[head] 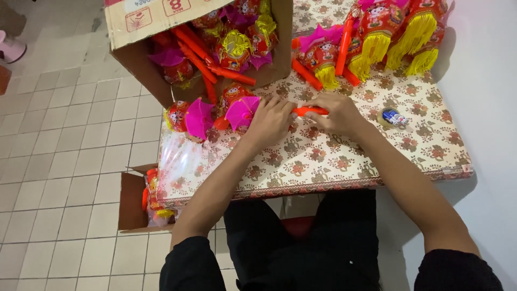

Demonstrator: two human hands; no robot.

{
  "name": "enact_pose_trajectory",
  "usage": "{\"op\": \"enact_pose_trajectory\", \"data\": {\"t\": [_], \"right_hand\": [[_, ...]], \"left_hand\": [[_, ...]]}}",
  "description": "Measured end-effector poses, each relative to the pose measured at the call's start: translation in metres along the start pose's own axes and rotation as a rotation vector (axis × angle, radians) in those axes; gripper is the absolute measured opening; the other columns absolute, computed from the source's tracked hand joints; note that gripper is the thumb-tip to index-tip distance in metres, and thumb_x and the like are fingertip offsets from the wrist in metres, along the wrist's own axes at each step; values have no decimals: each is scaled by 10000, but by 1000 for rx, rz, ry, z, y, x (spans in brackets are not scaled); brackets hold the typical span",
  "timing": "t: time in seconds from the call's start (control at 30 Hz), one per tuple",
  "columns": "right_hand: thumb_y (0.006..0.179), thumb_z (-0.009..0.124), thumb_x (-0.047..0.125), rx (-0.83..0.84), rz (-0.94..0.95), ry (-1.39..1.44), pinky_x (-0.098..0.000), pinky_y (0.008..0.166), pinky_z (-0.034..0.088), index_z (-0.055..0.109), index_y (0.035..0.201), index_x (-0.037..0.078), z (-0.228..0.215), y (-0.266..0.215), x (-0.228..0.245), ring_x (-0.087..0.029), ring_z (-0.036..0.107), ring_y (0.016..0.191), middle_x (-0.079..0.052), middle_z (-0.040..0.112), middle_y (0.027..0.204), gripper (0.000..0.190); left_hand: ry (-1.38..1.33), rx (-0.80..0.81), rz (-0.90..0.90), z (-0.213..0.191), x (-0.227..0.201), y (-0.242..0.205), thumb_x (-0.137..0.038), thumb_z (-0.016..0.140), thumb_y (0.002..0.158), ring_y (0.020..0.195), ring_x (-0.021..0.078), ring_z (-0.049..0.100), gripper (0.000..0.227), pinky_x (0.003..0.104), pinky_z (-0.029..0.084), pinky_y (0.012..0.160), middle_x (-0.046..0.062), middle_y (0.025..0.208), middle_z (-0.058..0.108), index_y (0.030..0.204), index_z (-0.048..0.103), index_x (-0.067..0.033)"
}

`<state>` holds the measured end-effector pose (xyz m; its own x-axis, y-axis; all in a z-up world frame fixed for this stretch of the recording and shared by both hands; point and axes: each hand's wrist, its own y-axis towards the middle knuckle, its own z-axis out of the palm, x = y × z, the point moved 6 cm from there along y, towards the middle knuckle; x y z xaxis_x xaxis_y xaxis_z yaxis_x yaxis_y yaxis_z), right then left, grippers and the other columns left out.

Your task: Assembling decorative lanterns by attaching pink tops to orange plastic sticks at a workspace.

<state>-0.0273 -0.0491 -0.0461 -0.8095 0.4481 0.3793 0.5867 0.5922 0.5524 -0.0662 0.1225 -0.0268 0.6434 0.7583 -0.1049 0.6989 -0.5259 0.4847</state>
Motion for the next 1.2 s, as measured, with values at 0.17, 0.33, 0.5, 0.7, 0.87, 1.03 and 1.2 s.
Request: {"op": "enact_pose_trajectory", "data": {"t": [0.17,0.33,0.5,0.7,0.87,1.03,1.2], "right_hand": [[891,820,195,22,-6,76,-426,644,552,729,1152,31,-8,6,13,-353,700,783,-180,711,910,321],[1051,601,287,173,107,74,-331,627,536,735,1190,54,-7,5,14,-241,686,695,-138,724,875,303],[973,742,297,72,0,7,-338,624,534,762,1095,39,-3,5,6,-285,695,733,-151,735,870,286],[945,763,268,106,57,69,-432,667,560,721,1207,9,-10,9,19,-388,724,852,-225,732,995,371],[1069,585,313,116,91,-3,-397,721,569,736,1193,50,-11,8,20,-349,725,862,-164,747,967,328],[964,757,293,35,17,-46,-379,748,548,749,1168,95,-4,3,6,-305,700,863,-114,726,919,284],[924,785,280,61,89,7,-418,748,567,660,1217,77,5,-3,-2,-343,708,910,-132,681,976,378]], "left_hand": [[-31,-7,-12,12,9,-2,-306,574,1025,1020,297,683,246,534,446,1028,95,966,713,1173,665,-131],[-67,-18,-17,8,5,-1,-298,594,1004,1015,323,681,260,552,455,1015,106,953,705,1180,671,-124],[-30,-12,-41,19,12,-2,-291,562,1019,996,315,700,249,534,466,1008,99,925,712,1166,683,-130],[-32,15,-55,21,15,-4,-272,590,1000,1026,313,697,240,542,475,1004,101,977,727,1179,675,-136],[-13,33,-68,13,9,-1,-286,557,1024,1035,306,697,242,543,472,1006,96,992,729,1180,669,-138],[5,-11,-87,13,12,-3,-294,468,1073,960,312,715,271,518,493,976,92,905,724,1076,683,-129],[18,-1,-89,18,14,-4,-281,478,1067,939,304,729,246,519,502,964,84,892,724,1077,674,-133]]}}
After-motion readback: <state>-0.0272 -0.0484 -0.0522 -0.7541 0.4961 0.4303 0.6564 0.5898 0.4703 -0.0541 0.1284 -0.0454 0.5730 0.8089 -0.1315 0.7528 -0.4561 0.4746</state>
